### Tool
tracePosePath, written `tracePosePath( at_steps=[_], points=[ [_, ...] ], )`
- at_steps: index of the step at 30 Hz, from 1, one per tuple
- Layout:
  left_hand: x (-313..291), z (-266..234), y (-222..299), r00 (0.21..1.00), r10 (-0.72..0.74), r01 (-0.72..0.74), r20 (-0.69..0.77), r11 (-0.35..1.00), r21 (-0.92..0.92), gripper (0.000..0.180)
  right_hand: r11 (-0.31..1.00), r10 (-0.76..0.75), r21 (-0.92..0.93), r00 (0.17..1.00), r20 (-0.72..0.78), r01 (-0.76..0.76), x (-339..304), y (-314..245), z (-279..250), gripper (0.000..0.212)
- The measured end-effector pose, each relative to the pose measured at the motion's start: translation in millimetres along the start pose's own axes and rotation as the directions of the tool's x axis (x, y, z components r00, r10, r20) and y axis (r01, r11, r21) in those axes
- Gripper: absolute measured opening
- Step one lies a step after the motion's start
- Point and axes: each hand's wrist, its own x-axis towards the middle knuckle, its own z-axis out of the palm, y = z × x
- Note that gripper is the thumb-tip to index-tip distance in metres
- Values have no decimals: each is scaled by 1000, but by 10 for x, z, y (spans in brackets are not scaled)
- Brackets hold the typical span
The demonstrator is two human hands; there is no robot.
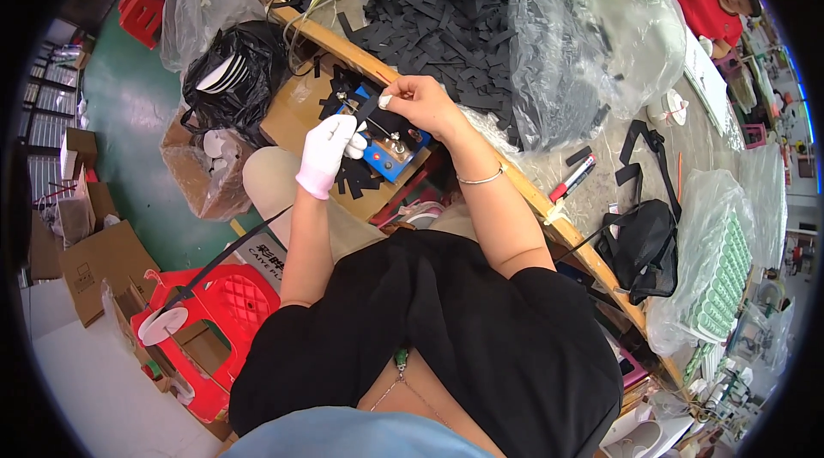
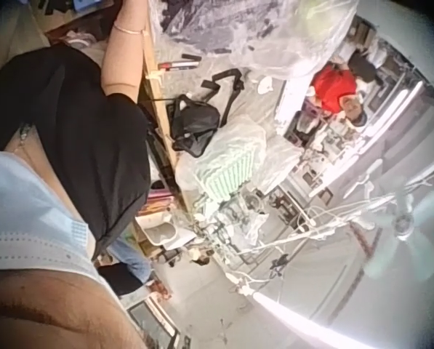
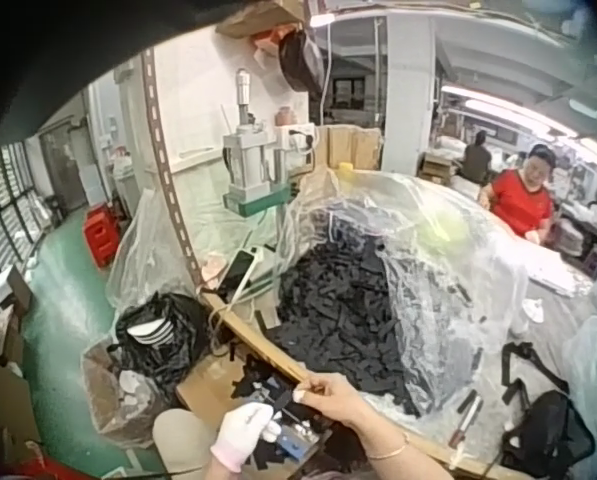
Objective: The person assembles small black components and white plastic rings by hand using a blue assembly fixture on a workbench.
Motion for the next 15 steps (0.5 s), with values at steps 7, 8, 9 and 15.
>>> tracePosePath(
  at_steps=[7,8,9,15],
  points=[
    [-44,-65,-8,989,-145,145,-4,985,94,26,854,-198,-519,947,-253,40,151,154,-49,14],
    [-65,-106,-15,986,-167,165,5,979,120,26,819,-202,-574,936,-287,1,166,159,-36,13],
    [-73,-145,-38,986,-168,167,3,979,119,26,819,-201,-573,937,-285,2,172,157,-23,13],
    [-50,-242,-185,976,-218,219,-26,972,84,27,722,-239,-688,907,-348,-74,195,173,31,15]
  ],
)
